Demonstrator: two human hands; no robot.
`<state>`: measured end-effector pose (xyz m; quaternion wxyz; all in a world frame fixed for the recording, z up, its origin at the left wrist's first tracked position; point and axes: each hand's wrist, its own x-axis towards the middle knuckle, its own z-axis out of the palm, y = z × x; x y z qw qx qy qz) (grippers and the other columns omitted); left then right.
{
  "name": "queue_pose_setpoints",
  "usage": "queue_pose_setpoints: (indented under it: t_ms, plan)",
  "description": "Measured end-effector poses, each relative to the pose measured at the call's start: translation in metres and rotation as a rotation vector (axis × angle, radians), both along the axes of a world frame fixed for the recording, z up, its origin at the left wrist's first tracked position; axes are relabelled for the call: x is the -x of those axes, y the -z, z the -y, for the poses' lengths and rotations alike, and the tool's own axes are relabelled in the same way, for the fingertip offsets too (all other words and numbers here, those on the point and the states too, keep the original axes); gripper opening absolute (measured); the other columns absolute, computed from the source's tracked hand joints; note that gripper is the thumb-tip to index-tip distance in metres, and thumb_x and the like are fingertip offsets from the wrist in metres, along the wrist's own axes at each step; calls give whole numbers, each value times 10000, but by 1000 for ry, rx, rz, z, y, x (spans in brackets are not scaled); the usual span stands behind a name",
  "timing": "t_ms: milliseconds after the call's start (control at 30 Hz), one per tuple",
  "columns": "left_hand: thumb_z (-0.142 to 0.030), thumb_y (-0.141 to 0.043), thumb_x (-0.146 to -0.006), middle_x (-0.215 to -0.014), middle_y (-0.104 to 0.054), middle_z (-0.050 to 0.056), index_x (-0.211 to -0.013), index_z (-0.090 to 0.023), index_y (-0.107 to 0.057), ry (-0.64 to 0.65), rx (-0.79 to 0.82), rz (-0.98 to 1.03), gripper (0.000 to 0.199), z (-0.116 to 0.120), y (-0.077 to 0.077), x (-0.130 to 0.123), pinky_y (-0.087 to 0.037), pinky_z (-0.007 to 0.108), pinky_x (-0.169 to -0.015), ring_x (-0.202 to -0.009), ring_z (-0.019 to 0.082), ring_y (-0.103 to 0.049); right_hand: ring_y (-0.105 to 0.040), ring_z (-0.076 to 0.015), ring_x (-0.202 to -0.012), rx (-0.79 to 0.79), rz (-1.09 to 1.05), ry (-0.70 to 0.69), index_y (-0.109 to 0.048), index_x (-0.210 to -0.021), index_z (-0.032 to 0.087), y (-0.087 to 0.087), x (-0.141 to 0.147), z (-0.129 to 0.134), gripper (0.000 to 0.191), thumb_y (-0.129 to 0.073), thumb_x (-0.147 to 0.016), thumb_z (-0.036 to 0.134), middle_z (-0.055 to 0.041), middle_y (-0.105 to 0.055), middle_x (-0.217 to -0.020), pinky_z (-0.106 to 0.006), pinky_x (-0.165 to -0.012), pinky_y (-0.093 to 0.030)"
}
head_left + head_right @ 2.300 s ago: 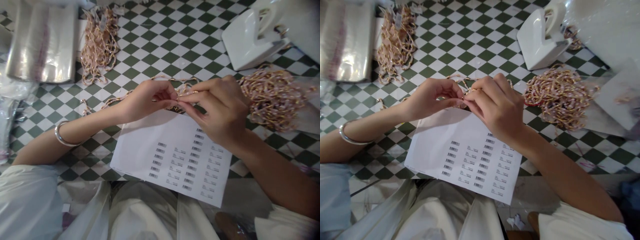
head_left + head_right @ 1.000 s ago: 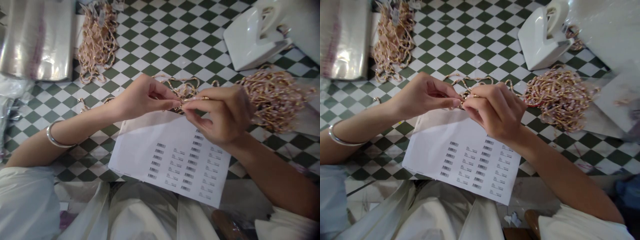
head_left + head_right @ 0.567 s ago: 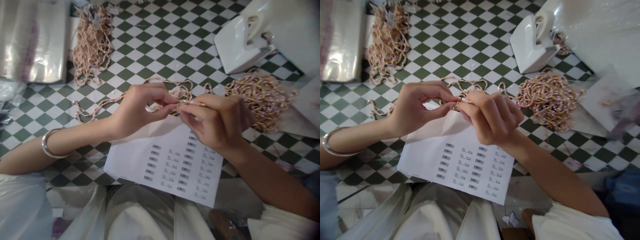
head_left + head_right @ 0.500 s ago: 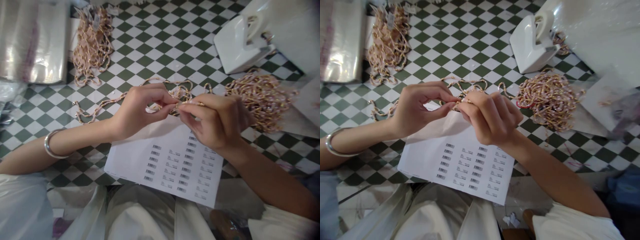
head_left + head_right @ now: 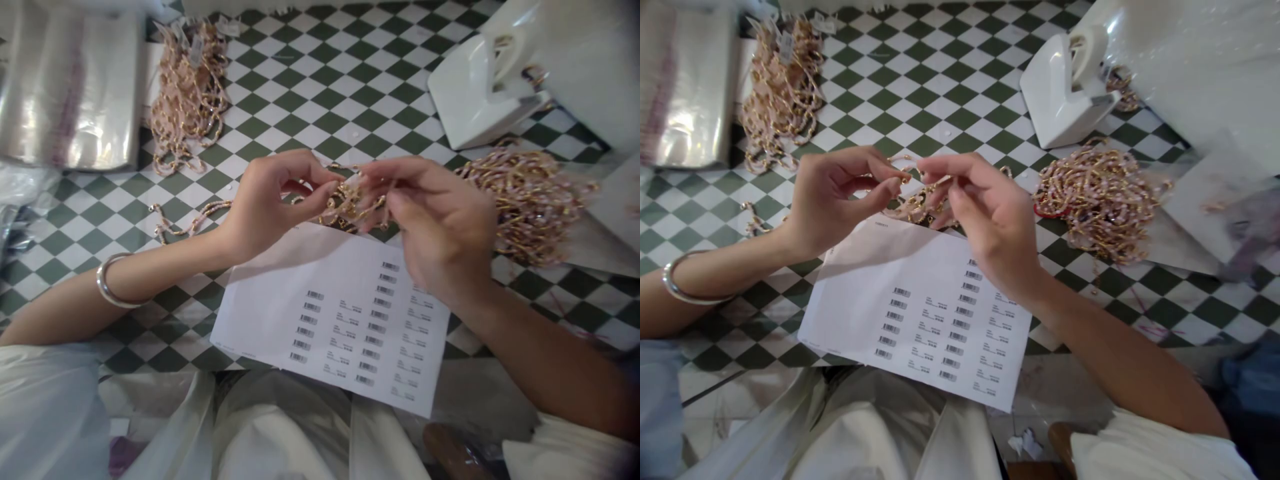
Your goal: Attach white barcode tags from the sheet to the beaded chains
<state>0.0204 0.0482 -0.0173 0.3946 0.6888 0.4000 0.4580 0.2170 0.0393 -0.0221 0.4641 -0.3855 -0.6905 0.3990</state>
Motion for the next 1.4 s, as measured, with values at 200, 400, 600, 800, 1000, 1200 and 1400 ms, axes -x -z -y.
queue_pose_setpoints:
  t_ms: [200, 400, 600, 800, 1000, 1200, 1400]
  plan:
    - [-116, -627, -826, -769, -686, 20, -744, -131, -646, 45, 82, 26, 85, -3, 1, 2, -545, 116, -638, -709, 47, -648, -629, -208, -1151, 428, -356, -201, -621, -1226, 311, -8, -6, -10, 490, -647, -765, 147, 3, -601, -1302, -274, -726, -645]
    - [-109, -649, -807, -742, -675, 17, -745, -125, -678, 106, 39, 22, 70, -1, 3, 0, -540, 106, -649, -688, 32, -620, -420, -273, -1396, 566, -447, -252, -622, -1190, 344, -23, -6, -10, 469, -678, -727, 299, 83, -509, -1422, -432, -984, -570]
    - [-126, -654, -810, -729, -671, 7, -737, -173, -677, 89, -90, -26, 89, -1, -2, -1, -535, 164, -616, -675, 54, -606, -282, -249, -1481, 522, -400, -299, -568, -1247, 395, -26, -9, -10, 452, -594, -800, 456, 156, -394, -1521, -462, -1115, -457]
    - [-141, -662, -806, -713, -642, 20, -749, -196, -667, 160, -218, -136, 79, -1, 0, -1, -490, 217, -589, -658, 83, -572, -138, -81, -1516, 303, -336, -304, -553, -1275, 373, -26, 1, 0, 505, -150, -989, 474, 167, -435, -1485, -364, -1263, -235]
    - [-155, -649, -814, -715, -622, 25, -709, -181, -654, 130, -202, -232, 109, 0, 3, -4, -455, 237, -580, -644, 87, -552, -135, -29, -1505, 268, -260, -329, -514, -1282, 440, -28, 6, 5, 599, 15, -1000, 435, 255, -409, -1464, -320, -1285, -190]
    - [-110, -626, -791, -738, -631, 13, -746, -203, -675, 126, -192, -266, 115, -1, 2, -7, -439, 240, -572, -633, 84, -537, -126, -31, -1506, 282, -253, -311, -532, -1261, 451, -31, 8, 8, 591, 0, -1006, 425, 273, -414, -1452, -316, -1284, -170]
    - [-158, -645, -778, -719, -617, 14, -728, -196, -676, 142, -159, -237, 69, -2, 4, -7, -426, 245, -571, -623, 88, -532, -123, -82, -1518, 253, -287, -312, -578, -1245, 440, -27, 7, 6, 423, -270, -975, 544, 255, -444, -1445, -314, -1278, -198]
